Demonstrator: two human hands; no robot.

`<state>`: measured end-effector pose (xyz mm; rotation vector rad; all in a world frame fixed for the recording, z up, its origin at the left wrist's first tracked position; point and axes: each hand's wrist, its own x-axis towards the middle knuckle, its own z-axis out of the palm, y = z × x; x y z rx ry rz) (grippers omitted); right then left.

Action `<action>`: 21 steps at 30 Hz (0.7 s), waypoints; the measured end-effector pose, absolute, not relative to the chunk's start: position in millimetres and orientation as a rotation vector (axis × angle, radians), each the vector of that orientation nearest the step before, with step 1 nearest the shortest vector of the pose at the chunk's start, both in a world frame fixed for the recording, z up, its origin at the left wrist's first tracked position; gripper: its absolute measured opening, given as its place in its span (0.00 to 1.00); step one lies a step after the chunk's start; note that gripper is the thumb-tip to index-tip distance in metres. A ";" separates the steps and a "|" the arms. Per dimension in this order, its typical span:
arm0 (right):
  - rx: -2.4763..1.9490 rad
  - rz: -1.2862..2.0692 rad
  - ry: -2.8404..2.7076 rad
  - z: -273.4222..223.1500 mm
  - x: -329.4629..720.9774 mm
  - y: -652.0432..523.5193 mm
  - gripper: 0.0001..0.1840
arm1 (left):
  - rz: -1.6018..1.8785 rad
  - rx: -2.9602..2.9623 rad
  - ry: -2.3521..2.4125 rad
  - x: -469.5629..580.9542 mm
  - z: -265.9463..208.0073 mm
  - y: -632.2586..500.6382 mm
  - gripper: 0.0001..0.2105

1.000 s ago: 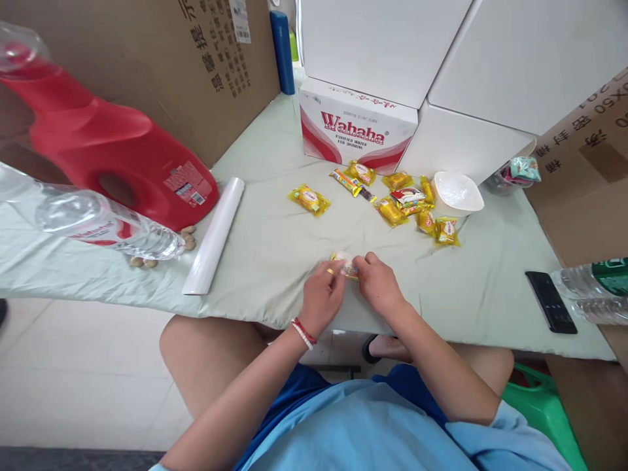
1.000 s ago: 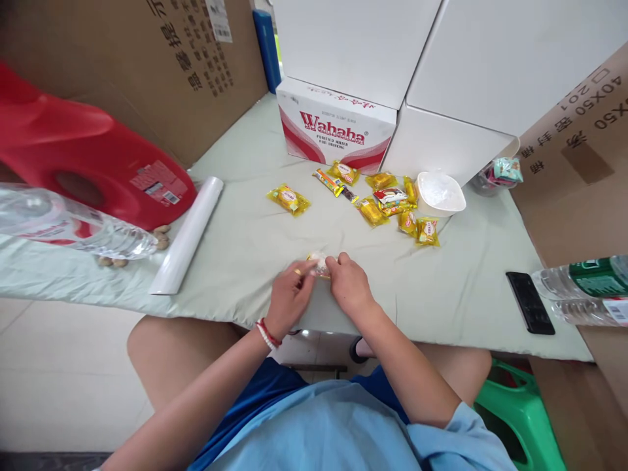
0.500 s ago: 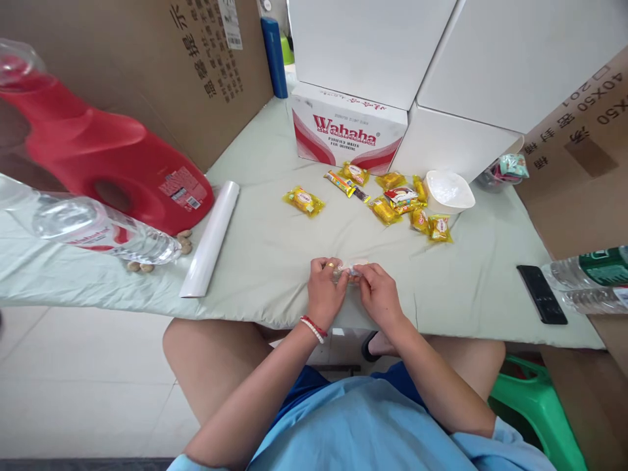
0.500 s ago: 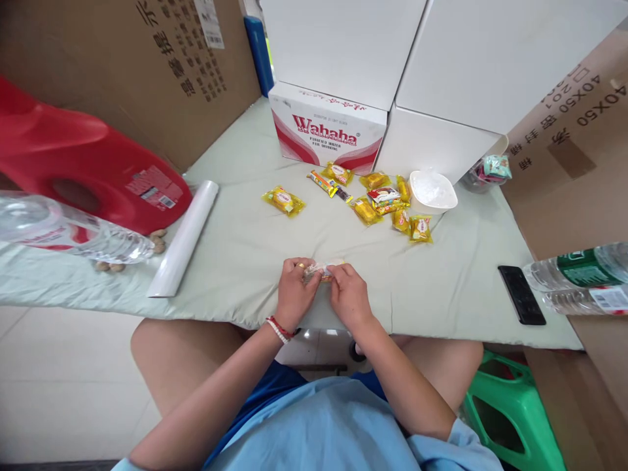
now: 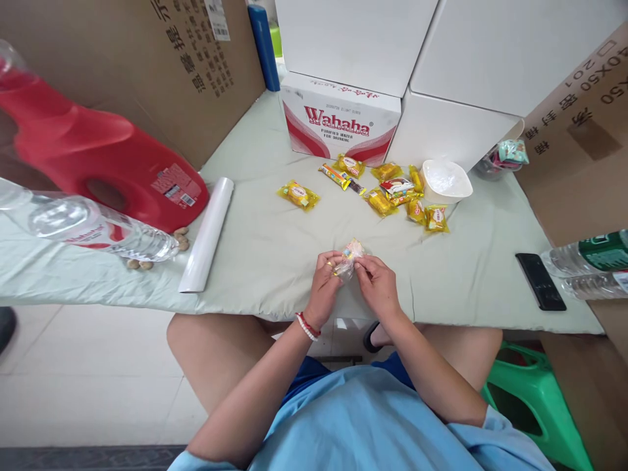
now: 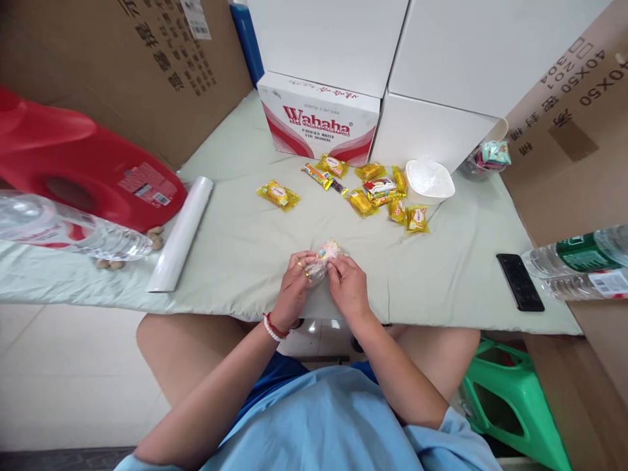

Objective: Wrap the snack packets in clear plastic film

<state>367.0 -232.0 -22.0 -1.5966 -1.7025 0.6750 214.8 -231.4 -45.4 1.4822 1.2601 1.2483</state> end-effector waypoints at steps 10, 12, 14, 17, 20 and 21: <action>-1.504 0.647 -1.691 -27.7 362.7 -234.7 0.14 | 1.179 1.473 1.701 219.2 -56.4 -224.7 0.23; -1.505 0.748 -1.591 -28.0 363.6 -235.7 0.12 | 1.199 1.653 1.695 222.2 -54.7 -226.2 0.21; -1.498 0.895 -1.433 -27.3 363.9 -236.0 0.15 | 1.319 1.874 1.646 226.4 -50.6 -229.2 0.22; -1.426 1.146 -1.153 -25.0 362.6 -235.3 0.20 | 1.472 2.197 1.553 234.0 -46.0 -233.8 0.23; -1.309 1.387 -0.850 -22.9 360.1 -236.0 0.21 | 1.484 2.416 1.479 240.4 -48.5 -237.4 0.23; -1.271 1.449 -0.749 -22.5 359.3 -236.9 0.22 | 1.468 2.455 1.451 242.3 -50.7 -238.9 0.23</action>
